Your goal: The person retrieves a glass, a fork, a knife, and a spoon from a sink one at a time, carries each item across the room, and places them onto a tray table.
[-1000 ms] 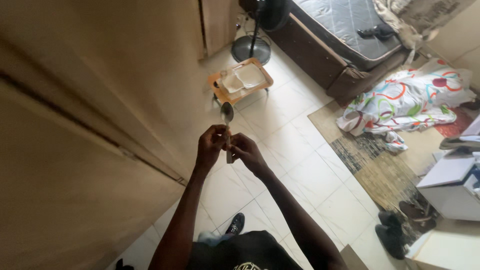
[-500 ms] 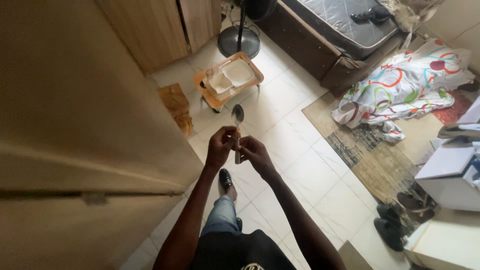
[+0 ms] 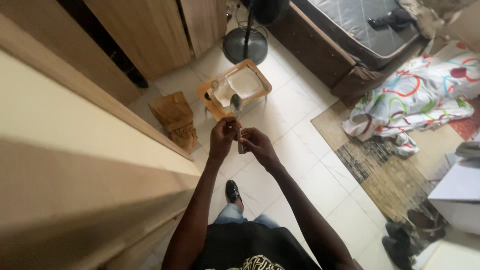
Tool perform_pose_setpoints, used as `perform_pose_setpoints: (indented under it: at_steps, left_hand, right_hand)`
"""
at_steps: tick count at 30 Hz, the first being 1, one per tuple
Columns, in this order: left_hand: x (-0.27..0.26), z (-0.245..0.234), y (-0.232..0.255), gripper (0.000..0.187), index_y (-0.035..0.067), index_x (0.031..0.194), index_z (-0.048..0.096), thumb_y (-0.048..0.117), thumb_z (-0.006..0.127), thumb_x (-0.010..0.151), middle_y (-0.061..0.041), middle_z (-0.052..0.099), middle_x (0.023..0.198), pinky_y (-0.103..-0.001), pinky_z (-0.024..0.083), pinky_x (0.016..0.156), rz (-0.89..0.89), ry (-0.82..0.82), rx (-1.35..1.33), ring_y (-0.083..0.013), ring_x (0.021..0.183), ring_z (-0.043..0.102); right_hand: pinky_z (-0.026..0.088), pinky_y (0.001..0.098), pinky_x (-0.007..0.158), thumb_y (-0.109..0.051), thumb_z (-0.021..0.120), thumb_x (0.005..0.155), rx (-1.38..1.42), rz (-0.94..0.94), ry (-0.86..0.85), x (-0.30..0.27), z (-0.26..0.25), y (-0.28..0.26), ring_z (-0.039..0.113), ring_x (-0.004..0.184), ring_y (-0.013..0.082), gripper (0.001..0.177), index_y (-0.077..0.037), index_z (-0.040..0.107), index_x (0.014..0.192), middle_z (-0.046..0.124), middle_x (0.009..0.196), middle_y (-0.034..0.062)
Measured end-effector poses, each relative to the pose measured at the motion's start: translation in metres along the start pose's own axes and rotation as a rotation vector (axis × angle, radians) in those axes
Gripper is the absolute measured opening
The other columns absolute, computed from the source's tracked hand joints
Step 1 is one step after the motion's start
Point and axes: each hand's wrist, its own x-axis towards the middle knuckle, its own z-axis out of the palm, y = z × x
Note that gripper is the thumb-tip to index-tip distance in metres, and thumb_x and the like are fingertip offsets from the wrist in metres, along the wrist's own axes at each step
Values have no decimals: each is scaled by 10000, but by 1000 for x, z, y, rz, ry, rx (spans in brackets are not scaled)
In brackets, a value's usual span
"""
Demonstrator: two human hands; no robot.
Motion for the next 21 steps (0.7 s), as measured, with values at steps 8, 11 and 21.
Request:
perform_pose_setpoints:
  at_steps: [8, 11, 21]
  left_hand:
    - [61, -12, 4, 312, 2, 1226, 613, 211, 689, 1006, -64, 710, 1010, -257, 597, 622, -49, 103, 81, -112, 697, 688]
    - [70, -17, -13, 323, 4, 1231, 622, 246, 681, 1026, -65, 711, 1016, -250, 604, 639, -81, 152, 85, -107, 728, 692]
    - [124, -51, -73, 402, 21, 1271, 643, 268, 729, 965, -58, 721, 1088, -272, 611, 694, -199, 305, 235, -123, 888, 719]
  right_hand:
    - [601, 301, 766, -229, 685, 998, -52, 50, -15, 76, -14, 1, 681, 900, 138, 321, -9, 620, 1223, 711, 1063, 96]
    - [596, 300, 770, -216, 695, 990, -74, 111, -16, 89, -21, 9, 682, 898, 141, 314, -10, 626, 1216, 722, 1064, 99]
    - [560, 283, 768, -230, 678, 1005, -51, 127, -118, 182, -57, 53, 648, 905, 125, 319, -24, 623, 1242, 691, 1063, 39]
